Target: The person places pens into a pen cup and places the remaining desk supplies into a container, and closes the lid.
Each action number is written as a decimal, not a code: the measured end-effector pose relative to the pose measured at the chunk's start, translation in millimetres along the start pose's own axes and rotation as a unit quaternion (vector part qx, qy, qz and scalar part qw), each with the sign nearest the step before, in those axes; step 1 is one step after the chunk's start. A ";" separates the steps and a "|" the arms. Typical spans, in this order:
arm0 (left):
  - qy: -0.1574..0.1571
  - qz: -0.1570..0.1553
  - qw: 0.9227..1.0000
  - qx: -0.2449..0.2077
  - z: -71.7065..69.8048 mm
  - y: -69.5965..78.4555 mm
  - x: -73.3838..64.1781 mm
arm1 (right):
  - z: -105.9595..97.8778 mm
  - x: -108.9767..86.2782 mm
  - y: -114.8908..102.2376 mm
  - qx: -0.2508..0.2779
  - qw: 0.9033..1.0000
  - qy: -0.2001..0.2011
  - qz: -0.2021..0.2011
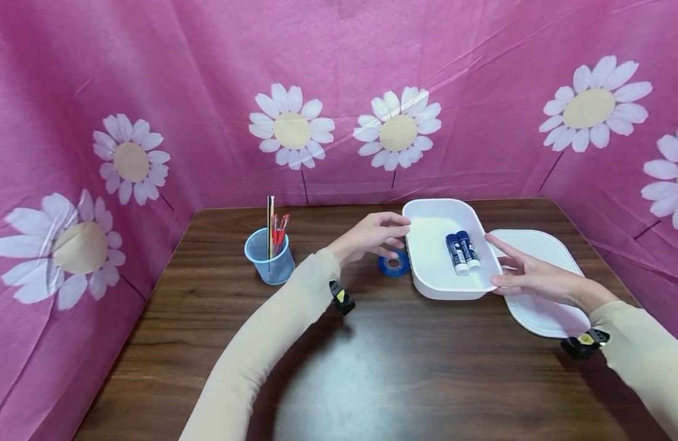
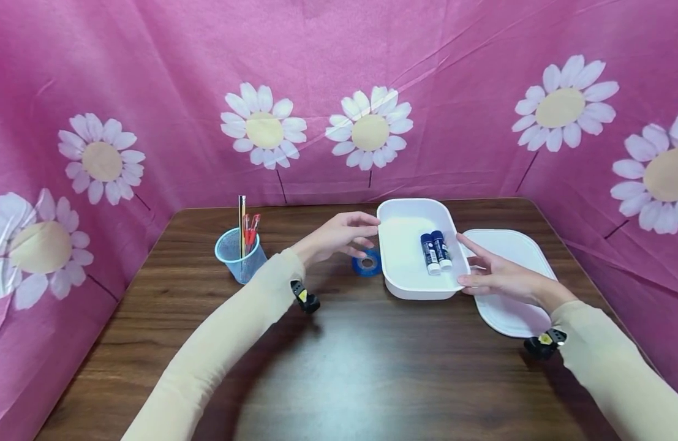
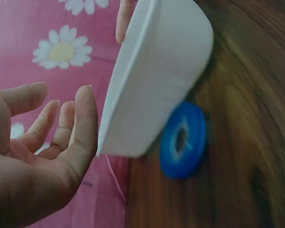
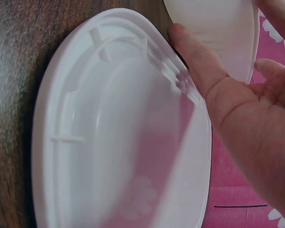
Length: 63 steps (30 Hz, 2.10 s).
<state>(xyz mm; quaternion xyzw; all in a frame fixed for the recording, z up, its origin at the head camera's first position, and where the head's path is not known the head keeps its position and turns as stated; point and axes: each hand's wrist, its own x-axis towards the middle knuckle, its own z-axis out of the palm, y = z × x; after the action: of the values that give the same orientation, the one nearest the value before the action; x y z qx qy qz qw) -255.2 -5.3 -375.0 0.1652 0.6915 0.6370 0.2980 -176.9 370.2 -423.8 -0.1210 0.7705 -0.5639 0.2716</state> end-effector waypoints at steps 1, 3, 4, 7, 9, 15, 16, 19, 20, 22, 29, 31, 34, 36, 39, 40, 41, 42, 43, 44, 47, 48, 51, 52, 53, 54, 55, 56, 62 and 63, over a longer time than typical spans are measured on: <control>-0.001 -0.005 1.000 -0.005 -4.6 -4.1 -2.8 | 0.4 0.0 0.3 0.001 1.000 0.000 0.000; -0.001 -0.018 1.000 -0.018 -12.7 -11.8 -7.7 | 1.1 0.0 0.7 0.003 1.000 0.000 0.001; -0.001 -0.026 0.999 -0.023 -16.2 -15.1 -10.5 | 1.3 -0.2 0.5 0.002 1.000 0.000 0.001; 0.000 -0.053 0.997 -0.048 -25.1 -24.0 -17.3 | 1.4 -0.9 -0.2 0.001 1.000 0.002 0.003; -0.002 -0.067 0.995 -0.068 -29.7 -29.5 -21.0 | 1.3 -1.8 -1.4 -0.016 1.000 0.007 0.006; -0.006 -0.102 0.988 -0.114 -38.8 -46.8 -24.2 | 2.0 -2.2 -2.8 -0.055 0.998 0.023 0.009; -0.008 -0.108 0.987 -0.118 -39.3 -48.9 -24.2 | 2.1 -2.0 -2.7 -0.053 0.998 0.022 0.010; -0.016 -0.118 0.985 -0.121 -39.4 -53.6 -25.2 | 2.0 -1.9 -2.6 -0.057 0.998 0.024 0.009; -0.018 -0.119 0.985 -0.120 -39.3 -54.8 -25.3 | 1.9 -1.9 -2.6 -0.054 0.998 0.022 0.009; -0.018 -0.119 0.986 -0.117 -38.7 -56.6 -25.0 | 1.7 -2.0 -2.7 -0.050 0.998 0.021 0.009; -0.003 -0.128 0.986 -0.105 -37.2 -62.1 -22.2 | 1.2 -0.3 -0.3 -0.006 1.000 0.006 -0.003; -0.006 -0.127 0.986 -0.105 -36.0 -62.3 -21.1 | 1.1 -0.1 0.3 0.006 1.000 0.001 -0.005; -0.004 -0.126 0.986 -0.108 -33.7 -61.7 -19.8 | 1.2 -0.2 0.7 0.007 1.000 0.001 -0.006; 0.000 -0.126 0.986 -0.111 -32.2 -61.3 -19.0 | 1.6 -0.3 1.0 0.010 1.000 0.002 -0.006; 0.008 -0.130 0.985 -0.112 -30.9 -60.8 -18.5 | 2.1 0.0 1.1 0.012 1.000 0.003 -0.008; 0.010 -0.132 0.985 -0.112 -30.4 -60.4 -18.6 | 2.3 0.0 1.1 0.006 1.000 0.005 -0.008; 0.012 -0.133 0.985 -0.111 -29.9 -60.0 -18.8 | 2.5 0.0 1.1 0.003 1.000 0.006 -0.007; 0.013 -0.134 0.985 -0.109 -29.7 -59.8 -19.0 | 2.6 0.0 1.2 -0.001 1.000 0.008 -0.007; 0.014 -0.134 0.985 -0.108 -29.4 -59.6 -19.2 | 2.8 0.0 1.2 -0.005 1.000 0.009 -0.006; 0.015 -0.134 0.985 -0.106 -29.1 -59.1 -19.5 | 2.8 0.0 1.2 -0.005 1.000 0.009 -0.006; 0.016 -0.130 0.986 -0.100 -28.7 -58.1 -20.0 | 2.4 0.1 1.3 0.006 1.000 0.007 -0.006; 0.016 -0.129 0.987 -0.099 -28.7 -57.9 -20.0 | 2.2 0.3 1.3 0.010 1.000 0.007 -0.007; 0.015 -0.124 0.987 -0.103 -28.8 -56.6 -20.2 | 1.2 0.4 1.3 0.024 1.000 0.004 -0.008; 0.016 -0.122 0.987 -0.104 -28.7 -56.0 -20.3 | 1.0 0.4 1.1 0.026 1.000 0.003 -0.009; 0.016 -0.119 0.987 -0.107 -28.7 -55.3 -20.6 | 0.8 0.3 0.9 0.027 1.000 0.002 -0.009; 0.016 -0.115 0.987 -0.112 -28.7 -54.8 -20.6 | 0.7 0.2 0.6 0.028 1.000 0.002 -0.009; 0.016 -0.112 0.987 -0.117 -28.6 -54.3 -20.6 | 0.6 0.0 0.3 0.027 1.000 0.002 -0.010; 0.016 -0.109 0.986 -0.124 -28.4 -53.9 -20.6 | 0.5 -0.1 -0.1 0.028 1.000 0.002 -0.010; 0.034 -0.107 0.978 -0.175 -27.0 -55.9 -20.1 | 1.2 0.1 -0.5 0.027 1.000 0.001 -0.008; 0.040 -0.106 0.976 -0.184 -26.8 -56.7 -19.8 | 1.4 0.2 -0.3 0.026 1.000 0.002 -0.007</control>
<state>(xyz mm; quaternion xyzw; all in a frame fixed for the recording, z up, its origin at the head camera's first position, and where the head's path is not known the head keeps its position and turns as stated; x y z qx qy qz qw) -248.1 -45.9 -426.3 0.0076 0.5873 0.7241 0.3616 -176.3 368.9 -424.0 -0.1184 0.7552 -0.5858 0.2694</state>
